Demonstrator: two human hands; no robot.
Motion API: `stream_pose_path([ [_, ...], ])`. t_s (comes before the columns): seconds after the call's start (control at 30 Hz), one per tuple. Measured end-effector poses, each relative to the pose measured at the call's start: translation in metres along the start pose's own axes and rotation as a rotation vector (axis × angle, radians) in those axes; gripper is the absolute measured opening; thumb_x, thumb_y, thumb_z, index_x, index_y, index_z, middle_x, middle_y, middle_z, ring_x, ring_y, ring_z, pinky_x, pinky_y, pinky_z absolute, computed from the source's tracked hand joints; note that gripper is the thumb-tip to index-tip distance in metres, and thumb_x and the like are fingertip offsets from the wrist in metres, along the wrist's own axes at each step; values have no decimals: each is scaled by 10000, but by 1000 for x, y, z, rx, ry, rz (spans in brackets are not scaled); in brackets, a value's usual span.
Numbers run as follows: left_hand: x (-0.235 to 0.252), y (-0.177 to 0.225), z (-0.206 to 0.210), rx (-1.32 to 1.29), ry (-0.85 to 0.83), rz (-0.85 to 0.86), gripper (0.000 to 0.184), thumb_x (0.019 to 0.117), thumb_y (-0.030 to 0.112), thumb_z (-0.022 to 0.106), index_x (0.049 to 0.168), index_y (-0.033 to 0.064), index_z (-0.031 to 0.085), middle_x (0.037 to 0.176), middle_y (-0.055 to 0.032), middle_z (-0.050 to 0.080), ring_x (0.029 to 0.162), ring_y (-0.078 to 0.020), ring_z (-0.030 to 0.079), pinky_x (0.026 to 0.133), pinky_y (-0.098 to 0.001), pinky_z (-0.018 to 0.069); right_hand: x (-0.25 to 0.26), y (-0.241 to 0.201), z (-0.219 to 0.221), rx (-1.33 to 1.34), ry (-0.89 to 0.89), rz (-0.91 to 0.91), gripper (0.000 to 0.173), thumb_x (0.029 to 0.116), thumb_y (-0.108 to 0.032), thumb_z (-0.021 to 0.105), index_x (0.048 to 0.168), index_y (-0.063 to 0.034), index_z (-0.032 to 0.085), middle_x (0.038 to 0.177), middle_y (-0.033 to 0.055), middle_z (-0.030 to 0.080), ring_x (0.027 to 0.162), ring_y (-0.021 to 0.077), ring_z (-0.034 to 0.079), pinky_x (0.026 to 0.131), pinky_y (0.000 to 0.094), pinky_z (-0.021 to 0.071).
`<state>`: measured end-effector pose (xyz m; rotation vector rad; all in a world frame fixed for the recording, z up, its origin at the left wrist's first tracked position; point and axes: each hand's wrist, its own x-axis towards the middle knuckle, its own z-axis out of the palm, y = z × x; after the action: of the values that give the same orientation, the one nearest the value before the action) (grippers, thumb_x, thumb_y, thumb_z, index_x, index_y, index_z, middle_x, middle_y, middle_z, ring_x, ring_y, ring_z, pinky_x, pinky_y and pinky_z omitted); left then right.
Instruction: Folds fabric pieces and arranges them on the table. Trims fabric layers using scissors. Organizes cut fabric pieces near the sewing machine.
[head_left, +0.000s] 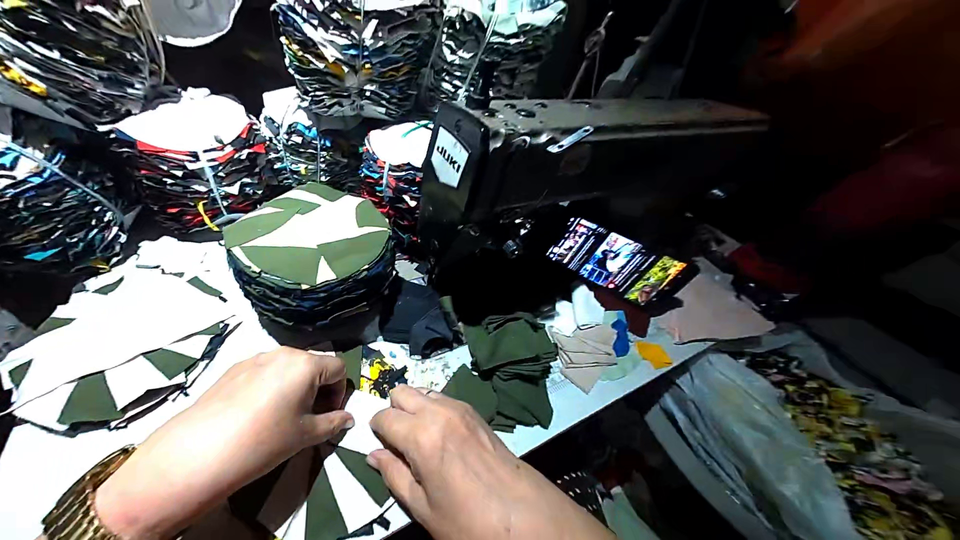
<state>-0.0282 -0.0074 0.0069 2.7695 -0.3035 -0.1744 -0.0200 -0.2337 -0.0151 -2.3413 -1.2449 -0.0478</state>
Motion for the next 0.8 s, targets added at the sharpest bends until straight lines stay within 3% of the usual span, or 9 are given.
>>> stream_pose_path([
  [0.1,2,-7,6,-129,59,82,192,857,457,731,778,302,650,650,173,564,600,19,547,541,-265,468,1,2,6,18,16,19,316,1016,-266,587,1216,-58,716,955,109,681,858,247,685,741,377,579],
  [0.17,3,-7,8,-289,138,129,137,865,430,669,798,313,648,651,180,581,578,48,554,500,-192,461,2,4,12,15,19,17,292,1021,-275,573,1132,-50,722,930,115,648,835,253,665,712,378,570],
  [0.23,3,-4,3,-525,130,118,68,877,338,634,860,287,676,682,131,625,582,8,578,504,-185,469,2,6,16,9,32,2,260,1008,-260,578,1049,-48,723,909,115,629,812,248,653,689,368,566],
  [0.33,1,1,-5,-959,54,2,124,945,207,576,1012,190,679,667,13,585,521,-36,498,482,-159,392,2,6,14,40,1,2,275,1011,-279,575,1069,-48,713,927,119,620,825,256,648,701,370,563],
  [0.43,0,5,-5,-1387,-20,-102,247,1028,199,470,1204,134,630,784,-61,616,617,-71,591,562,-183,513,-1,10,5,225,-12,46,327,1029,-280,578,1213,-46,716,994,135,655,883,246,656,782,389,570],
  [0.5,-1,10,-4,-1620,-53,-150,317,1028,198,459,1302,126,601,908,-87,670,731,-112,661,636,-233,573,-5,20,6,308,121,38,289,1030,-244,576,1211,-82,732,995,71,695,879,145,672,784,323,585],
  [0.6,-3,21,-2,-1731,-24,-269,415,975,82,465,1380,102,554,991,-113,696,785,-145,695,646,-267,588,-9,34,7,348,338,69,249,1016,-202,557,1152,-158,761,938,-56,691,808,23,645,700,223,574],
  [0.7,-4,27,0,-1701,-68,-264,528,964,18,464,1480,133,464,1094,-132,703,870,-159,708,705,-275,590,-12,34,-3,491,447,162,248,1023,-206,537,1117,-156,761,921,-52,697,730,65,669,630,232,603],
  [0.8,-6,34,-2,-1666,-119,-237,546,1013,4,464,1522,195,411,1146,-128,706,918,-161,716,740,-264,587,-14,25,-4,578,520,162,225,1025,-282,573,1103,-155,742,945,-40,708,755,100,695,652,249,624],
])
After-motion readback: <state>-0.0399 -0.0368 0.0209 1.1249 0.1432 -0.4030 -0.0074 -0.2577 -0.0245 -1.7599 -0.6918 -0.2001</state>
